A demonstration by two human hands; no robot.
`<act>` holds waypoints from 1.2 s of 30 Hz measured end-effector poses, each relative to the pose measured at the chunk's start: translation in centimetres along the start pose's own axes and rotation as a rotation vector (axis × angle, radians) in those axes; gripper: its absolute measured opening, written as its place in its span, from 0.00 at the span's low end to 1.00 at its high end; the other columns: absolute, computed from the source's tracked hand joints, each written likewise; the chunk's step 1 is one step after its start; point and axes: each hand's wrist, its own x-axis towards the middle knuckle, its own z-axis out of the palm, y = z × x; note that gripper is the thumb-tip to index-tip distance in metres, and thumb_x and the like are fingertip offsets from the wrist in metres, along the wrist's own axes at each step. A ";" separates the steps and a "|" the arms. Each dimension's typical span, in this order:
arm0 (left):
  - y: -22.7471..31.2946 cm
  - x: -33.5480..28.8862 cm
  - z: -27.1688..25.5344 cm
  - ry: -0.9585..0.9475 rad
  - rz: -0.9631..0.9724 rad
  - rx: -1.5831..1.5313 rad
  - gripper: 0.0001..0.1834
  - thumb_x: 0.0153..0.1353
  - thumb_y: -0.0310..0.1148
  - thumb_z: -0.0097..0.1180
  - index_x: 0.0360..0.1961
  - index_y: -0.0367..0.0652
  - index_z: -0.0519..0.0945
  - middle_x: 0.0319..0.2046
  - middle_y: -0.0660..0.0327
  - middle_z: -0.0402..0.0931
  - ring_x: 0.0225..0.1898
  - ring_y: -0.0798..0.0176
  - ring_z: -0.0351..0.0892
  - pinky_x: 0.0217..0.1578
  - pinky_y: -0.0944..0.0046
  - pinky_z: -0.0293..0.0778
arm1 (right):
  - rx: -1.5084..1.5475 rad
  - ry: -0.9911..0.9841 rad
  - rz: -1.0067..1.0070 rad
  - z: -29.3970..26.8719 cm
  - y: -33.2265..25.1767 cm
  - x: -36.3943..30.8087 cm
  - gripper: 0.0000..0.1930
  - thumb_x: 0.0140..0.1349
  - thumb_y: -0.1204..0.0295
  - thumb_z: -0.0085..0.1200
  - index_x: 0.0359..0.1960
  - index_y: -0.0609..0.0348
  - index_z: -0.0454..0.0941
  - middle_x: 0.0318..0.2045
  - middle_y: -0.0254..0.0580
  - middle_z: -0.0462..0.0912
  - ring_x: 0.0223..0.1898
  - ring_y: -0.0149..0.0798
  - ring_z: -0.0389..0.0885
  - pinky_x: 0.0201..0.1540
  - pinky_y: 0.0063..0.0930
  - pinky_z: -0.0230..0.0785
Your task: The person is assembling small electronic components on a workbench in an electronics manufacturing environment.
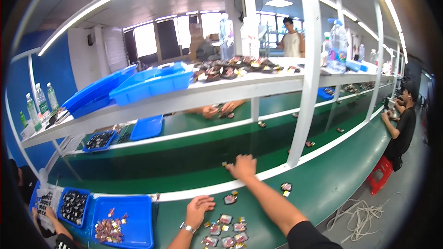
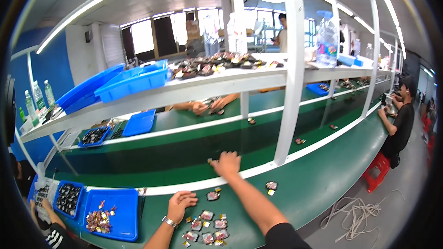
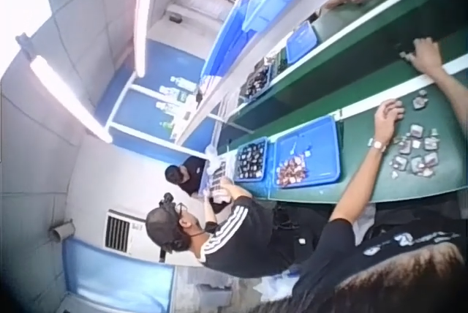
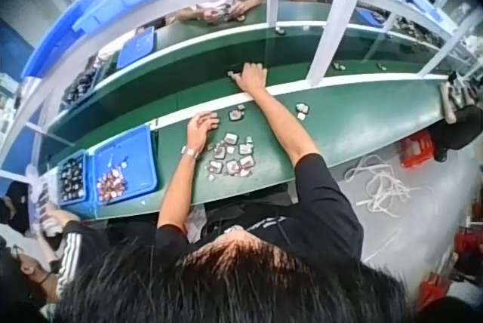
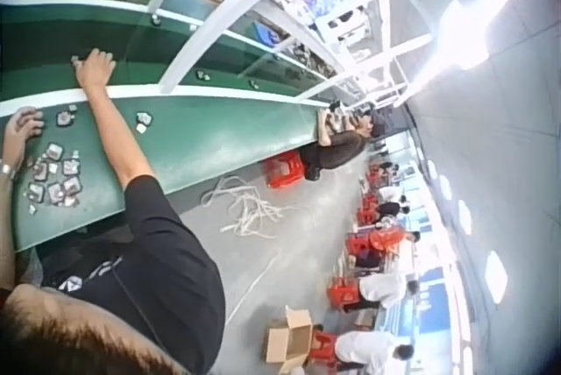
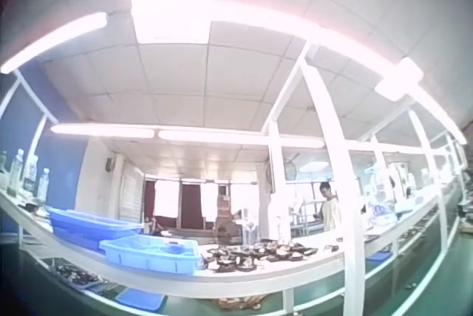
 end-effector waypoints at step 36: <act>1.6 -0.7 0.0 -0.160 -0.311 -0.223 0.20 0.69 0.26 0.44 0.60 0.33 0.65 0.52 0.50 0.72 0.51 0.55 0.76 0.54 0.50 0.76 | 0.672 -0.138 -0.638 -5.2 -3.0 -14.4 0.11 0.59 0.67 0.55 0.43 0.54 0.78 0.42 0.39 0.76 0.46 0.43 0.76 0.46 0.35 0.73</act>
